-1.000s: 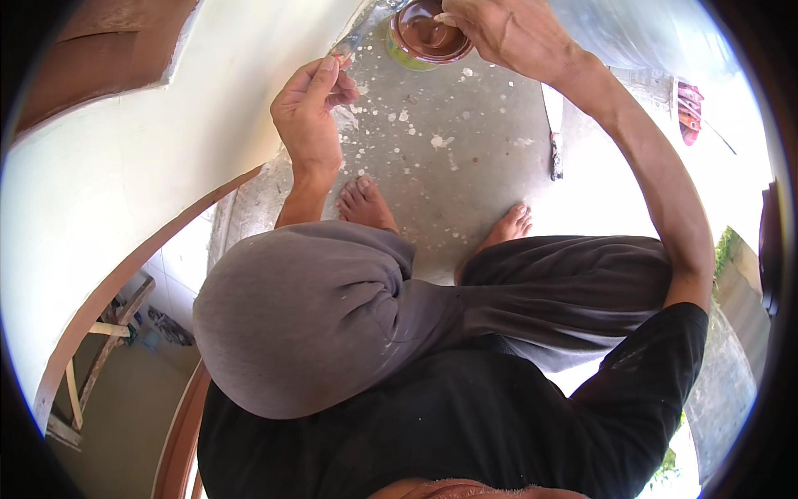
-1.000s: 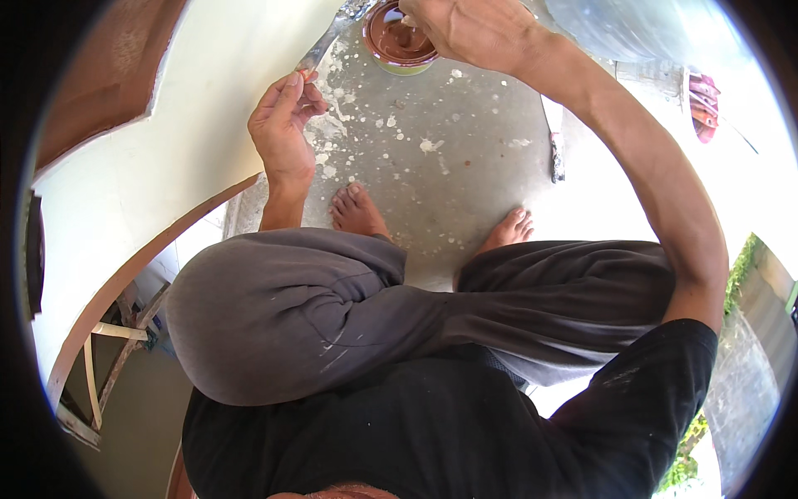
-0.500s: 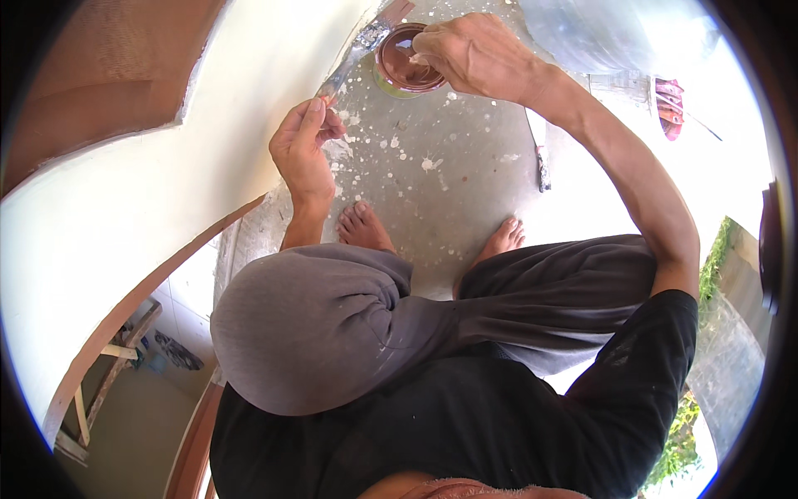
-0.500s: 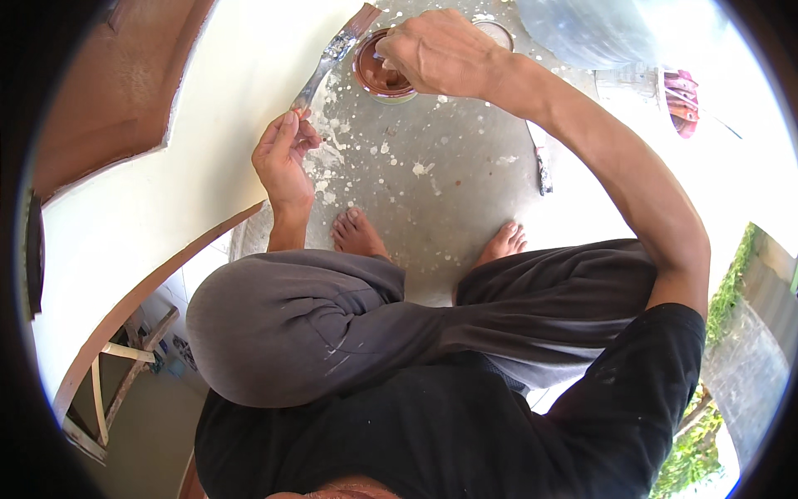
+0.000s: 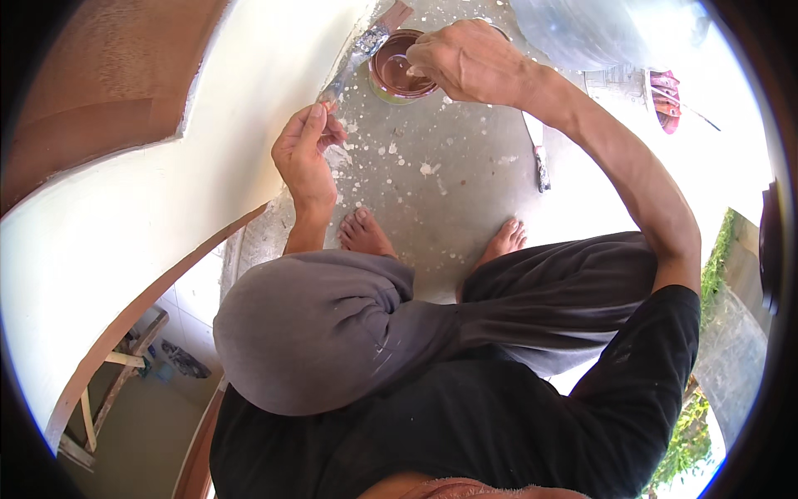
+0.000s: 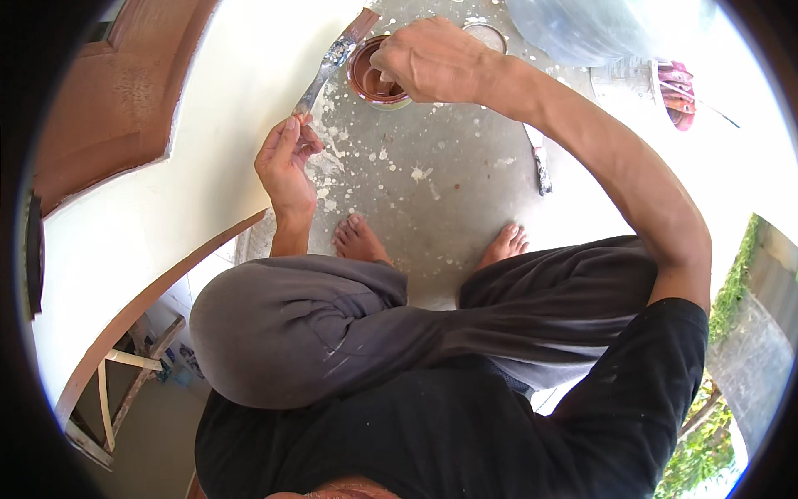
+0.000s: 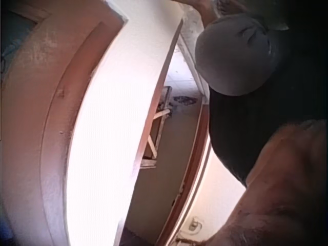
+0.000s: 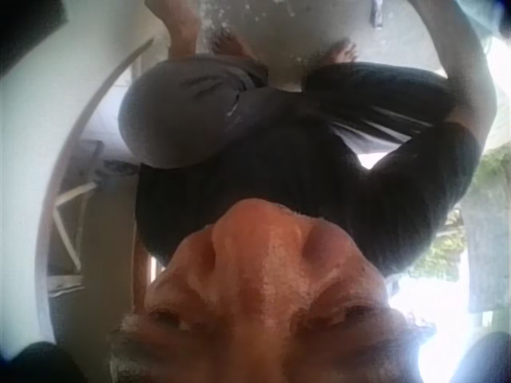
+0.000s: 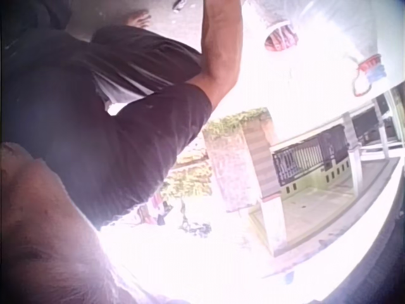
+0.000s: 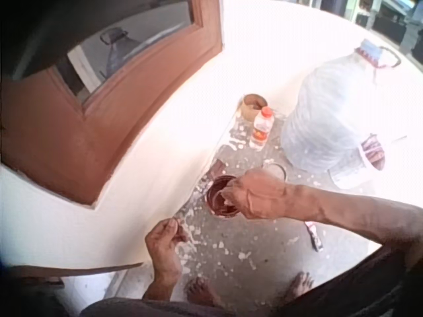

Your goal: The person pours a liquid from a plastic bottle into a small container of brown paint and then stirs the mixture with a wooden stick while holding a paintbrush in the other hand.

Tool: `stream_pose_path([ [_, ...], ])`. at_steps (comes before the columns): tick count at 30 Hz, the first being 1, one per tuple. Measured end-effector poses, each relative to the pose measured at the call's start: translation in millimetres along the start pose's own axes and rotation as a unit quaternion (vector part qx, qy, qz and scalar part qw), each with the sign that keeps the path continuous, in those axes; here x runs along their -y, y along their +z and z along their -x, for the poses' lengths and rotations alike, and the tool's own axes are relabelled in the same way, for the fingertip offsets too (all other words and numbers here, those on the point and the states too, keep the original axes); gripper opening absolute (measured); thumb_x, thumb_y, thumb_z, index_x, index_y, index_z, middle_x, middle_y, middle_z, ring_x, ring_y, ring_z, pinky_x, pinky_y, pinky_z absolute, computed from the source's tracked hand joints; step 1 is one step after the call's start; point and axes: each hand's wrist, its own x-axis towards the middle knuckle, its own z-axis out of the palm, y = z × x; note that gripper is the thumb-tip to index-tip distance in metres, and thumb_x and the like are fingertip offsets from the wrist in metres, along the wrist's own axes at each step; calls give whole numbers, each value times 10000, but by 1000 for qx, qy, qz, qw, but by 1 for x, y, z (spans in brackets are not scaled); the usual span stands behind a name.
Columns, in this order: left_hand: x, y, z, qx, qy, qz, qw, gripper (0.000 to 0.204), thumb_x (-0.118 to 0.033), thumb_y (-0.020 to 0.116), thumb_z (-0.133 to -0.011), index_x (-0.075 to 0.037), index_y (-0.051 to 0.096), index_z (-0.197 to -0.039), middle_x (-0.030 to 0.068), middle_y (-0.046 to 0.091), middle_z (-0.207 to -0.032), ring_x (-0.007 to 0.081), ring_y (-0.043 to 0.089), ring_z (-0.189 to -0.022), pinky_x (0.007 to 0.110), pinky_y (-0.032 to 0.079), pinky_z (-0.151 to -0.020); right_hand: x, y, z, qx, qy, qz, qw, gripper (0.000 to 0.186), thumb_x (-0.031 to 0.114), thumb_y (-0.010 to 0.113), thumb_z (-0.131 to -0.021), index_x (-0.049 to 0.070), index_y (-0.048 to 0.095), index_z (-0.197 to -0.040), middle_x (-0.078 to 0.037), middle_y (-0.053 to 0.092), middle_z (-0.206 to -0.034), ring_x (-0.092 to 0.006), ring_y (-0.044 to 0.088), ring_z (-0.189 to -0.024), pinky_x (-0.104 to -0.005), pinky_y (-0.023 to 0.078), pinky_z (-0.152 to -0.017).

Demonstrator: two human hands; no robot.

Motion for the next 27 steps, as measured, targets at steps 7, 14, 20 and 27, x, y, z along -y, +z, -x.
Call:
stream_pose_path([
  [7, -1, 0, 0, -1, 6, 3, 1000, 238, -198, 573, -935, 18, 652, -997, 85, 651, -872, 133, 546, -655, 283, 450, -648, 3, 6, 1, 13, -5, 29, 999, 41, 56, 592, -758, 15, 595, -760, -156, 635, -703, -337, 636, -664, -417, 504, -572],
  [14, -1, -1, 0, -10, 4, -2, 1000, 242, -204, 579, -933, 19, 650, -995, 83, 649, -861, 135, 546, -655, 287, 451, -646, 0, 5, -2, 19, 15, 23, 999, 58, 66, 608, -742, 17, 624, -769, -175, 639, -706, -350, 645, -681, -442, 507, -595],
  [20, -4, 2, -1, -11, 10, -1, 1000, 240, -203, 583, -929, 21, 646, -990, 85, 648, -855, 138, 547, -653, 289, 453, -646, -4, 12, 0, 10, 13, 42, 999, 64, 72, 617, -737, 8, 613, -733, -172, 631, -681, -345, 641, -659, -433, 504, -571],
  [27, -1, 1, 0, -12, 4, 4, 1000, 231, -179, 590, -922, 37, 652, -975, 85, 649, -840, 128, 562, -654, 268, 465, -624, -10, 15, 1, 1, 27, 62, 998, 133, 105, 588, -831, 15, 578, -733, -164, 604, -662, -357, 606, -639, -435, 483, -571],
])
